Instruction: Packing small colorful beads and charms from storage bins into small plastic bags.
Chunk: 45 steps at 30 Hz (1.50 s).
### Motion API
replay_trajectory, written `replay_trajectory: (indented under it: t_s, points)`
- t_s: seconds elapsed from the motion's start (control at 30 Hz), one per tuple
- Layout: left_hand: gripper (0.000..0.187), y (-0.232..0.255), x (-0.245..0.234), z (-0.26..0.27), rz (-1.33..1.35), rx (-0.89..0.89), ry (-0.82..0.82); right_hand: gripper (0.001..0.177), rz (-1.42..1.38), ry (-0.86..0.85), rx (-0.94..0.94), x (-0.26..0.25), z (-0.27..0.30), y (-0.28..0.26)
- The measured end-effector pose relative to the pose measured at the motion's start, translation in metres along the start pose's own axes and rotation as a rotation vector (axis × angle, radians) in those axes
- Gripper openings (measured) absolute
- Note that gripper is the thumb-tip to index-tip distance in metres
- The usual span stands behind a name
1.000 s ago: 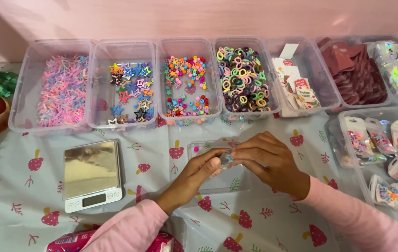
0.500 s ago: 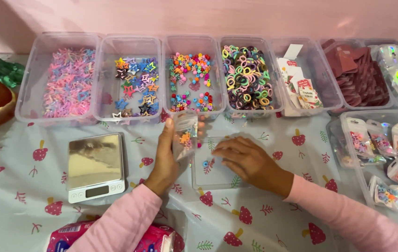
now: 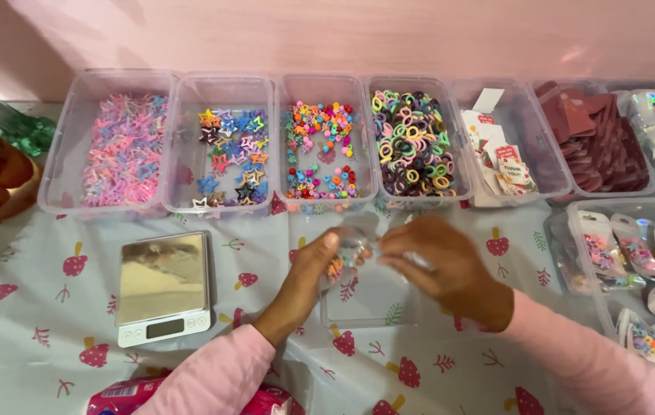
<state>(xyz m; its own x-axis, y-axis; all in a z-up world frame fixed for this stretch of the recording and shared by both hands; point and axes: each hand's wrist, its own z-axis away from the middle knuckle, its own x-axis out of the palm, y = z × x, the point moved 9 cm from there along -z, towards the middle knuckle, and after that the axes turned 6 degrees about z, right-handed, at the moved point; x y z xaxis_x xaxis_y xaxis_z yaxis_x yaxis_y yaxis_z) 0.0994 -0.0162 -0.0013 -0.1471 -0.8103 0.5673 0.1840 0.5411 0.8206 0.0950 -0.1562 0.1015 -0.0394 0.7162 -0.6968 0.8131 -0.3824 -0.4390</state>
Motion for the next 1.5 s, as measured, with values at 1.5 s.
replay_trajectory:
  t_s: [1.5]
  points:
    - [0.068,-0.043,-0.027,-0.016,0.104,-0.014,0.087,0.007,-0.053,-0.046,0.024,0.024,-0.053,-0.02]
